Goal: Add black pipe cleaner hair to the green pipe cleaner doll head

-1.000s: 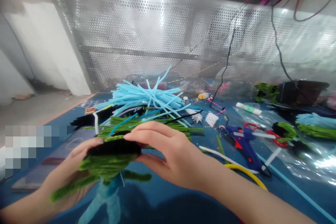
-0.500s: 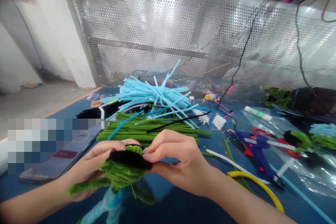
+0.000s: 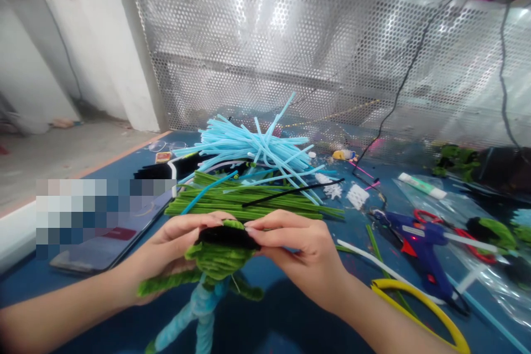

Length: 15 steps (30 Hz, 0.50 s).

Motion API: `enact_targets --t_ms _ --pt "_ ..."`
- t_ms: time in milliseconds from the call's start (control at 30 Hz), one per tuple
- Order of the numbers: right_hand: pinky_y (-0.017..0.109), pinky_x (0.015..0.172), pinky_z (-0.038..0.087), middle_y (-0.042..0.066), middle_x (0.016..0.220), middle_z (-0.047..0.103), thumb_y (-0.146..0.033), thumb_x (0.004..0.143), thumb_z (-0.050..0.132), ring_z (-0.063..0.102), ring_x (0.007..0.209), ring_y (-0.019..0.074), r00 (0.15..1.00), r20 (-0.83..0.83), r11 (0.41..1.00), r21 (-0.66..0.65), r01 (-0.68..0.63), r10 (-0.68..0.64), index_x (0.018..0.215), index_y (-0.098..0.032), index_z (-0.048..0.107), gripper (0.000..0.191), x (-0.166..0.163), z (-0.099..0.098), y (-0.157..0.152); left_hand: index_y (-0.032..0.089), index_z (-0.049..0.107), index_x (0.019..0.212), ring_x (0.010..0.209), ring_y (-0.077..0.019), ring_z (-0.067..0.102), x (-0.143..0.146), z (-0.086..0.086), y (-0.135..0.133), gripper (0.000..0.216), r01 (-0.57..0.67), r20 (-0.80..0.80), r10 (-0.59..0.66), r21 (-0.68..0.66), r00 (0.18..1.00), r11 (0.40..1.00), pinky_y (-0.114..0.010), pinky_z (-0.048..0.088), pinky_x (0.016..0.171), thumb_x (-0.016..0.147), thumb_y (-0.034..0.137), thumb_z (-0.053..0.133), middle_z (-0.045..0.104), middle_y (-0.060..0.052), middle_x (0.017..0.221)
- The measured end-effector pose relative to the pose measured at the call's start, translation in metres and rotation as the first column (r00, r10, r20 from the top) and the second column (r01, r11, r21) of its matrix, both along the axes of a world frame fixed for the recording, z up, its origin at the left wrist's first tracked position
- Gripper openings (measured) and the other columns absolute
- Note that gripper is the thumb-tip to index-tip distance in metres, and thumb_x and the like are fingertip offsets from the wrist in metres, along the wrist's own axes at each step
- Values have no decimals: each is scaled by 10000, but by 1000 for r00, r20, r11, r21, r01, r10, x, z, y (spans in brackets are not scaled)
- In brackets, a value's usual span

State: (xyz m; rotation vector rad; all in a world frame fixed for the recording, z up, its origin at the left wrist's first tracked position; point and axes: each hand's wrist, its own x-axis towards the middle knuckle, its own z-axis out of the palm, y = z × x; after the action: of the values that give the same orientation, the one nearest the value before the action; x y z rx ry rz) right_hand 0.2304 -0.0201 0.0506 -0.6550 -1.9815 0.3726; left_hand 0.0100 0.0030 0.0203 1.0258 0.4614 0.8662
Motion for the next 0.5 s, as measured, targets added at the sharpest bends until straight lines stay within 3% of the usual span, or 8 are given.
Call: enact_targets --t_ms 200,367,500 --pt "275 726 592 84 935 750 26 778 607 705 844 177 1000 28 1000 -3 -7 7 990 -224 740 353 1 -4 2 280 770 884 820 -152 677 -3 -1 3 159 -15 -50 18 58 999 998 -183 550 659 756 371 742 646 -28 1184" --pt "276 731 587 75 892 757 18 768 633 707 797 171 1000 -14 999 41 3 -2 940 -220 748 316 1 -7 -2 269 775 825 854 -153 675 -2 2 0 157 -54 -44 52 -45 998 998 -176 550 691 710 376 781 673 -2 1136" --pt "261 757 584 70 926 759 -16 767 661 712 835 175 999 22 999 41 24 -25 983 -221 734 307 1 -1 1 274 769 855 878 -151 680 1 4 -1 155 -2 38 7 -137 999 991 -191 546 749 720 349 781 734 8 998"
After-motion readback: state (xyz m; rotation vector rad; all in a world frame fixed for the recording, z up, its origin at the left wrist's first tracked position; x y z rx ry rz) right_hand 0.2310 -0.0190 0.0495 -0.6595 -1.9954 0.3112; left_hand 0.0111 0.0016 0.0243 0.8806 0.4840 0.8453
